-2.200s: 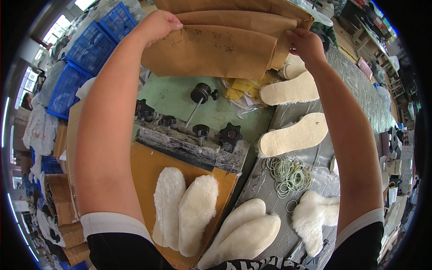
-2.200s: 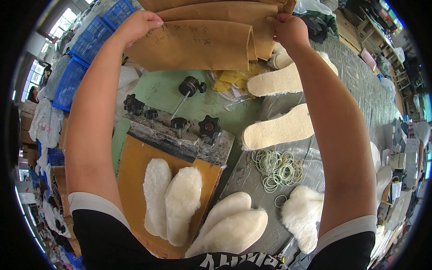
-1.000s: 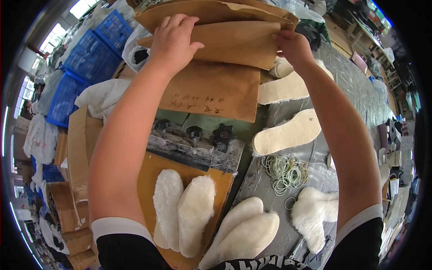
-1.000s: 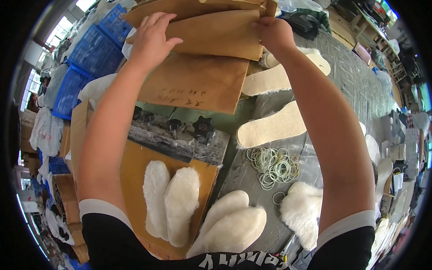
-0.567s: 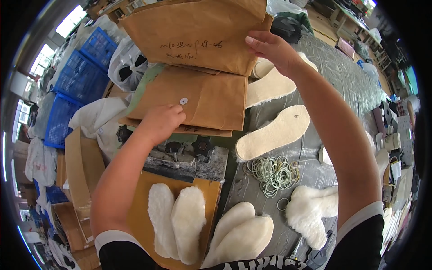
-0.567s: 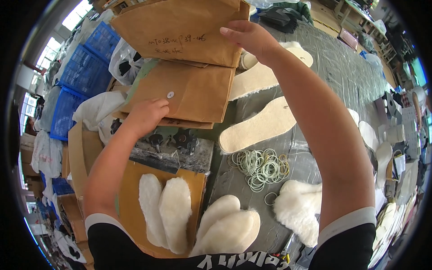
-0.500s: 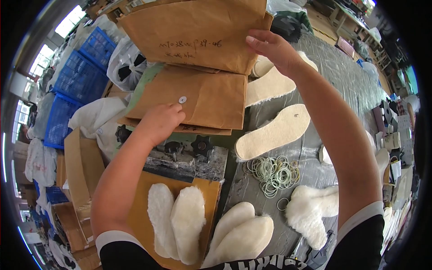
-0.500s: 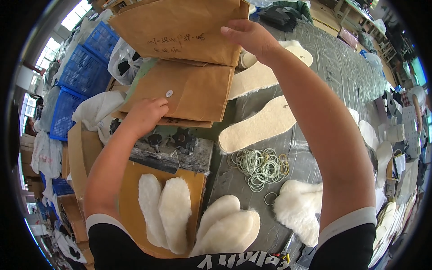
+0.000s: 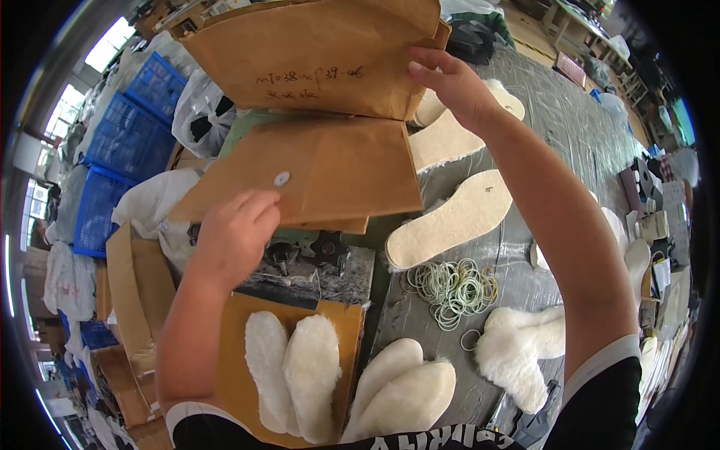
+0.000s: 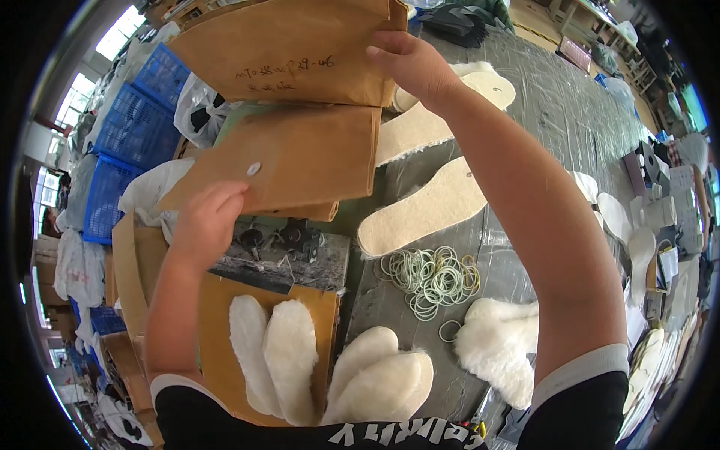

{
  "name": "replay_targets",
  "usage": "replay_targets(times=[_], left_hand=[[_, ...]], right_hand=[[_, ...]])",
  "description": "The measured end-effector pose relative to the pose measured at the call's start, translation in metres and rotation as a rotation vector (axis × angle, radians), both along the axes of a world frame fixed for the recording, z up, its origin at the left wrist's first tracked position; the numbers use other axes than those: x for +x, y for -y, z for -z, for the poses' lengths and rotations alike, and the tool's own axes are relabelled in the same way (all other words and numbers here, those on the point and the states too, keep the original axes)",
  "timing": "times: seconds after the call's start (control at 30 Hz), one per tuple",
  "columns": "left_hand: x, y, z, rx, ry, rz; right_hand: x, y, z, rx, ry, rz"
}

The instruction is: Trim and organize various shoe lining and upper components into a paper envelope for further processing.

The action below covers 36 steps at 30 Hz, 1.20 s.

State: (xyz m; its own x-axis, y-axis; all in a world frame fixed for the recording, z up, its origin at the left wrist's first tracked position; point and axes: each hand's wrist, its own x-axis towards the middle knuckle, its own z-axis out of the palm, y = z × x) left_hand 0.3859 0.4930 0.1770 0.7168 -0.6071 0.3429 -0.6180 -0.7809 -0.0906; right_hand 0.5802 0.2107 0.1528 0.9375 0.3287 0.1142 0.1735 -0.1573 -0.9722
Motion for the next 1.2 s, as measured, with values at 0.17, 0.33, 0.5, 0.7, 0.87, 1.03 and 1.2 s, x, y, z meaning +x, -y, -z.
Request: replay_targets(times=[0.17,0.33,0.5,0.7,0.87,1.03,1.2], left_hand=[[-0.063,0.007,-0.002,0.042,0.063,0.067],[-0.101,0.006,-0.012,0.069,0.078,0.038],[-0.114,-0.001,-0.032,-0.148,0.057,-0.195],[-0.108,0.000,-0.059,-0.150,-0.051,-0.094],[-0.139,0.011,-0.033,-0.092,-0.068,-0.069],[-0.173,0.016,-0.017,-0.089,0.012,-0.086],[-0.197,0.007,0.012,-0.272,-0.047,-0.322]], right_hand=[[-0.013,-0.003,-0.008,-0.043,0.014,0.022],[-0.027,0.002,-0.002,-0.050,-0.074,0.031],[-0.045,0.000,-0.003,-0.172,-0.043,0.016],[-0.098,0.011,0.018,-0.905,0.357,-0.623],[-0.174,0.016,-0.028,-0.099,-0.469,-0.391],[-0.249,0.016,-0.062,-0.070,-0.143,-0.428],[-0.330,-0.004,-0.057,0.159,0.438,-0.639]])
